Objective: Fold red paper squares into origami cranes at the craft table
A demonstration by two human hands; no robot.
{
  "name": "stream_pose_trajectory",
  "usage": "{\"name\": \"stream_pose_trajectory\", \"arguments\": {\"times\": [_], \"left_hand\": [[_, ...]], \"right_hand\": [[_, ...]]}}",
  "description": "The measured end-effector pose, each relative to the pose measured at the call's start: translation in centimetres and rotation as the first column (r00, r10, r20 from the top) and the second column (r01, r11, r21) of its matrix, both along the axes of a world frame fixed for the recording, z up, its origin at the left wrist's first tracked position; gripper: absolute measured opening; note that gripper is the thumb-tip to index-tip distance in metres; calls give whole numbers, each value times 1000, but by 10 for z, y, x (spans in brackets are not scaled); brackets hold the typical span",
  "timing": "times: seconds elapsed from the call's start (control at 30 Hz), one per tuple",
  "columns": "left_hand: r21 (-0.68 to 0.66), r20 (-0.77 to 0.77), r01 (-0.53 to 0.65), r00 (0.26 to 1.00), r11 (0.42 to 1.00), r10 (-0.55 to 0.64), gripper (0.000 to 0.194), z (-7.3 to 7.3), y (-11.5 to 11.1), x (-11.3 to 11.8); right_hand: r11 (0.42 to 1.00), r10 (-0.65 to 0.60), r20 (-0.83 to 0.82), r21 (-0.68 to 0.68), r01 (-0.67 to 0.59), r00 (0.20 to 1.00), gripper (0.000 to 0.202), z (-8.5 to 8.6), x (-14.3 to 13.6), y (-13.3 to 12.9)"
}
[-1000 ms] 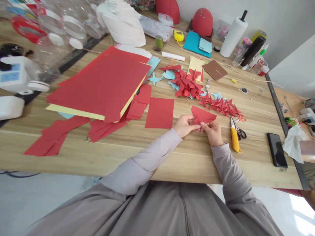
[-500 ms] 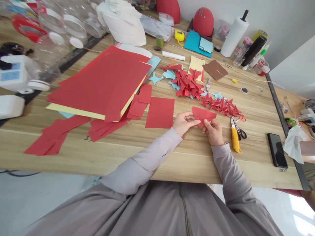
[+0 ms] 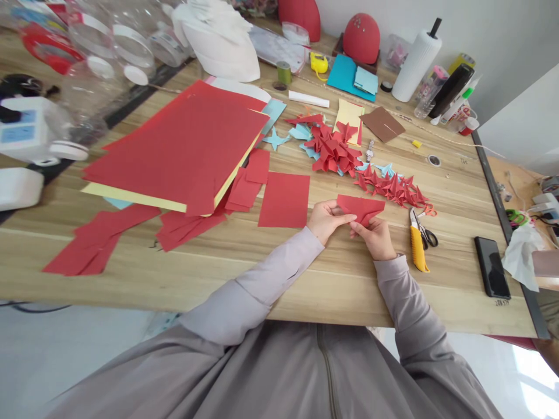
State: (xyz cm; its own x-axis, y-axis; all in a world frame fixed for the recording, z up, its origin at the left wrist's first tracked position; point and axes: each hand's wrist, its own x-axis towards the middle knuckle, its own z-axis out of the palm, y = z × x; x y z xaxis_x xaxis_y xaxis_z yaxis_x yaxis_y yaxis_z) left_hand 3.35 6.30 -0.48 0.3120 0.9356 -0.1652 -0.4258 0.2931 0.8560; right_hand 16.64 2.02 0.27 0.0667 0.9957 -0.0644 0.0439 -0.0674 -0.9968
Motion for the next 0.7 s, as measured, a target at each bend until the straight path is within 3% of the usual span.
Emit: {"name": "stream_pose_trajectory", "arguments": {"times": [0.43, 0.7], "left_hand": [[21, -36, -48, 998, 999, 49, 31, 1, -1, 0], [45, -142, -80, 986, 996, 86, 28, -1, -1, 0]], "right_hand": [[1000, 10, 3, 9, -10, 1000, 37, -3, 0, -1], [999, 21, 9, -27, -21, 1000, 37, 1, 0, -1]]}}
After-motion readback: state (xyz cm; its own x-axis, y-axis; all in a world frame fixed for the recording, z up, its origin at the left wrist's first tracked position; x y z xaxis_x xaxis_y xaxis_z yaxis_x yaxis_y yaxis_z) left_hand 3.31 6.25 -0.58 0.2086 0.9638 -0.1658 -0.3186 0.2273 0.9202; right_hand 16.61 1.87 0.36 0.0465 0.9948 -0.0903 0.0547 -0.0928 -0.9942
